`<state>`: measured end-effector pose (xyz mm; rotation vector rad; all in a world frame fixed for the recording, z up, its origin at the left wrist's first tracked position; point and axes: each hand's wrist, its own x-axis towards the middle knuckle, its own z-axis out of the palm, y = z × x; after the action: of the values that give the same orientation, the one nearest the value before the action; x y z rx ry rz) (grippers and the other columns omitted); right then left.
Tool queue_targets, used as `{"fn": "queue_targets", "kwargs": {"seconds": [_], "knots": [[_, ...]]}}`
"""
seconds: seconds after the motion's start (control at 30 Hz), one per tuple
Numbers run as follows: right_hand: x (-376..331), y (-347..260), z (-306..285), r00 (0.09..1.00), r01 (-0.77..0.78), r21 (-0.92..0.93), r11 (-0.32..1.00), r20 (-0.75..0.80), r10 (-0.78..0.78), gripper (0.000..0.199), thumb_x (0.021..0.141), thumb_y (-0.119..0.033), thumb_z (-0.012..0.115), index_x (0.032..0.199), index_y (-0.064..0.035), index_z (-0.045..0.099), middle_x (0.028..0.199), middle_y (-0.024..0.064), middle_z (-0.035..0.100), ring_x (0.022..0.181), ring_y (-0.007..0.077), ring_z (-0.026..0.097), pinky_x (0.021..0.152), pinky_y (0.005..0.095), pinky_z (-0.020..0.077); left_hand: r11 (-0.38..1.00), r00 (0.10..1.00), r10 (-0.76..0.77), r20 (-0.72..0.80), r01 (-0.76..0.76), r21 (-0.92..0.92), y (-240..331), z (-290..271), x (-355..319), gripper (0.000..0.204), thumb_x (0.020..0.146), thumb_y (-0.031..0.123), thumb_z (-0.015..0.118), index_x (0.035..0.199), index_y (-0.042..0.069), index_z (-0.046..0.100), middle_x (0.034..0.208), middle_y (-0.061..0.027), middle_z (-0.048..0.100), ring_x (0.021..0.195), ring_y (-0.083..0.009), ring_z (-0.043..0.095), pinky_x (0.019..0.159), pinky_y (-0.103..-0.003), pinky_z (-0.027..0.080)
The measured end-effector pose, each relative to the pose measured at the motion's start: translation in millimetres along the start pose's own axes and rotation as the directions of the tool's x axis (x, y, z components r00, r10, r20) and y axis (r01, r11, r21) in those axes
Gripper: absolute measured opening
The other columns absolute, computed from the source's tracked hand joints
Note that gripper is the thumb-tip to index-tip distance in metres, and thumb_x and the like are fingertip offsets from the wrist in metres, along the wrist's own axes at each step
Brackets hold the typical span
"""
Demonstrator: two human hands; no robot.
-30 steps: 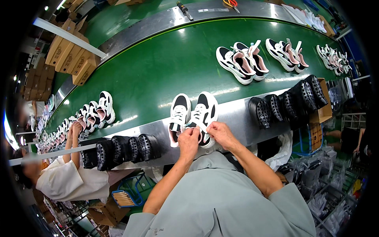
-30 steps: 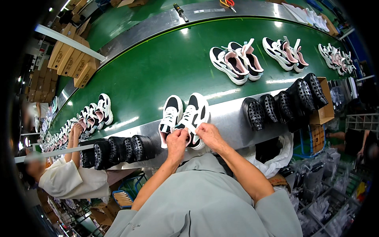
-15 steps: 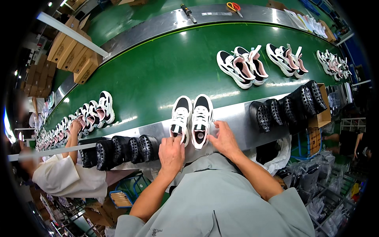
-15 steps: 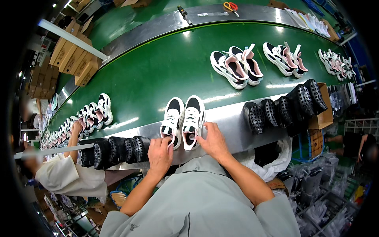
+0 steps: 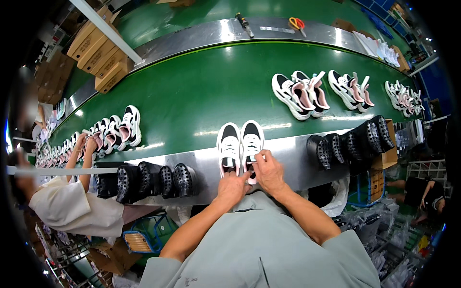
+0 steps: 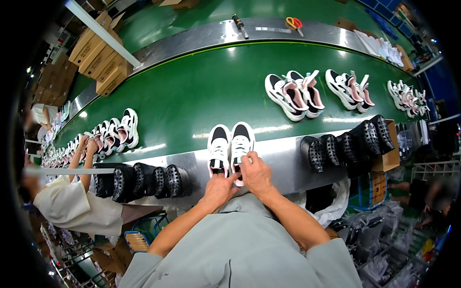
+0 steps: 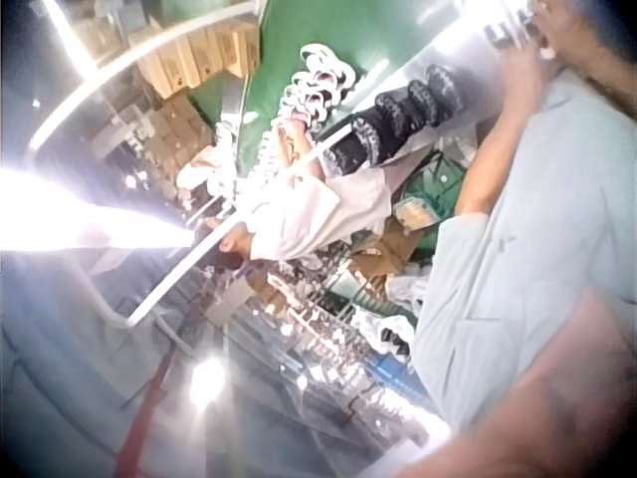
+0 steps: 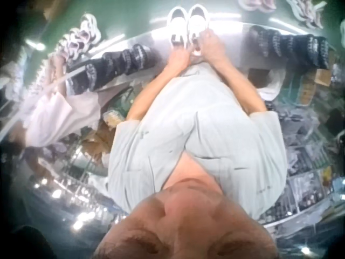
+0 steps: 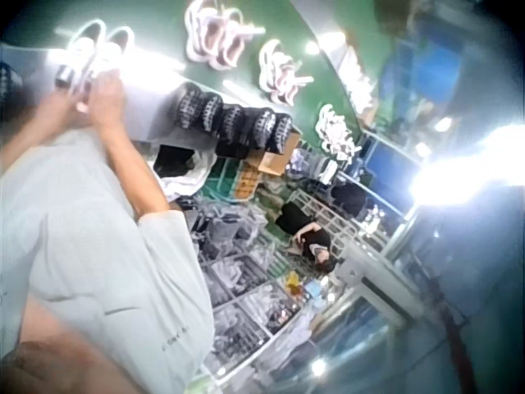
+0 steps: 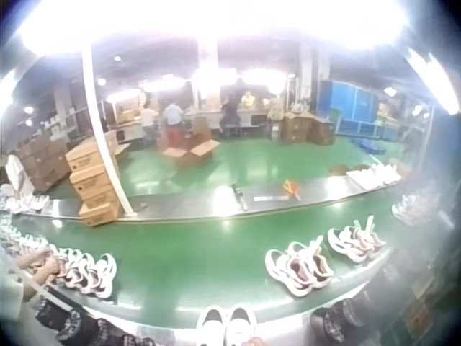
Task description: The person assembles shoes on a production line by placing insoles into sneakers and organizing them on the workbench, and then collects black shoe components from a large white bag to sort them onto the conveyor belt.
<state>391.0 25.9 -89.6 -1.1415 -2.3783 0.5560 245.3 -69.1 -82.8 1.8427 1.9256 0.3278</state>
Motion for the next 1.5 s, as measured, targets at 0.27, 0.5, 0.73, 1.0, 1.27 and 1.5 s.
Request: {"fn": "queue_targets", "kwargs": {"seconds": [0.27, 0.5, 0.73, 1.0, 1.27, 1.5], "knots": [[15.8, 40.0, -37.3, 0.971, -0.229, 0.295, 0.928, 0.131, 0.199, 0.038, 0.085, -0.017, 0.071, 0.117, -0.0010, 0.056, 0.113, 0.0196, 0.061, 0.103, 0.0405, 0.062, 0.089, 0.0464, 0.0509, 0.997, 0.996, -0.032, -0.078, 0.038, 0.071, -13.7, -13.3, 22.2, 0.028, 0.081, 0.022, 0.076, 0.105, 0.011, 0.069, 0.086, -0.0181, 0.067, 0.083, -0.0379, 0.065, 0.069, -0.049, 0.054], [97.6, 170.3, -108.6, 0.914, -0.398, -0.172, 0.901, -0.157, 0.373, 0.042, 0.081, -0.024, 0.074, 0.104, 0.0088, 0.063, 0.105, 0.0305, 0.066, 0.098, 0.0490, 0.061, 0.090, 0.0537, 0.0486, 0.948, 0.968, -0.120, -0.220, 0.178, 0.262, -147.5, -65.2, 83.6, 0.032, 0.082, 0.029, 0.075, 0.107, 0.010, 0.069, 0.087, -0.0197, 0.069, 0.082, -0.0366, 0.067, 0.071, -0.049, 0.055], [170.9, 218.9, -98.7, 0.799, -0.453, -0.511, 0.731, 0.132, 0.587, 0.069, 0.079, -0.049, 0.075, 0.120, 0.0046, 0.062, 0.116, 0.0251, 0.069, 0.111, 0.0408, 0.066, 0.096, 0.0497, 0.0512, 0.841, 0.896, -0.430, -0.113, 0.443, 0.310, -180.1, -127.3, 64.7, 0.048, 0.073, 0.023, 0.082, 0.119, 0.011, 0.069, 0.112, -0.0233, 0.066, 0.108, -0.0414, 0.058, 0.093, -0.051, 0.049], [221.8, 137.8, -60.8, 0.798, -0.342, -0.455, 0.822, 0.322, 0.510, 0.034, 0.075, -0.029, 0.070, 0.095, -0.0014, 0.075, 0.104, 0.0190, 0.074, 0.097, 0.0357, 0.071, 0.085, 0.0440, 0.0573, 0.902, 0.954, -0.295, -0.049, 0.262, -0.343, -119.5, -94.5, 52.3, 0.033, 0.085, 0.018, 0.073, 0.113, 0.001, 0.070, 0.098, -0.0209, 0.072, 0.090, -0.0328, 0.071, 0.082, -0.041, 0.056], [144.6, 36.3, -60.0, 0.803, -0.217, -0.354, 0.910, 0.466, 0.372, 0.038, 0.073, -0.034, 0.070, 0.090, 0.0000, 0.075, 0.093, 0.0221, 0.074, 0.089, 0.0379, 0.073, 0.079, 0.0463, 0.0588, 0.851, 0.980, -0.199, 0.018, 0.182, -0.492, -58.0, -87.8, 109.0, 0.062, 0.086, 0.030, 0.075, 0.137, 0.001, 0.057, 0.124, -0.0220, 0.067, 0.114, -0.0305, 0.065, 0.099, -0.040, 0.050], [33.0, -14.2, -6.0, 0.885, -0.225, -0.232, 0.947, 0.359, 0.298, 0.044, 0.084, -0.029, 0.070, 0.107, 0.0054, 0.056, 0.089, 0.0230, 0.070, 0.083, 0.0392, 0.071, 0.070, 0.0483, 0.0566, 0.676, 0.954, 0.028, 0.298, 0.202, -0.709, -65.3, -69.8, 106.3, 0.104, 0.078, 0.040, 0.083, 0.160, 0.011, 0.026, 0.137, -0.0212, 0.058, 0.128, -0.0297, 0.053, 0.110, -0.041, 0.040]]}}
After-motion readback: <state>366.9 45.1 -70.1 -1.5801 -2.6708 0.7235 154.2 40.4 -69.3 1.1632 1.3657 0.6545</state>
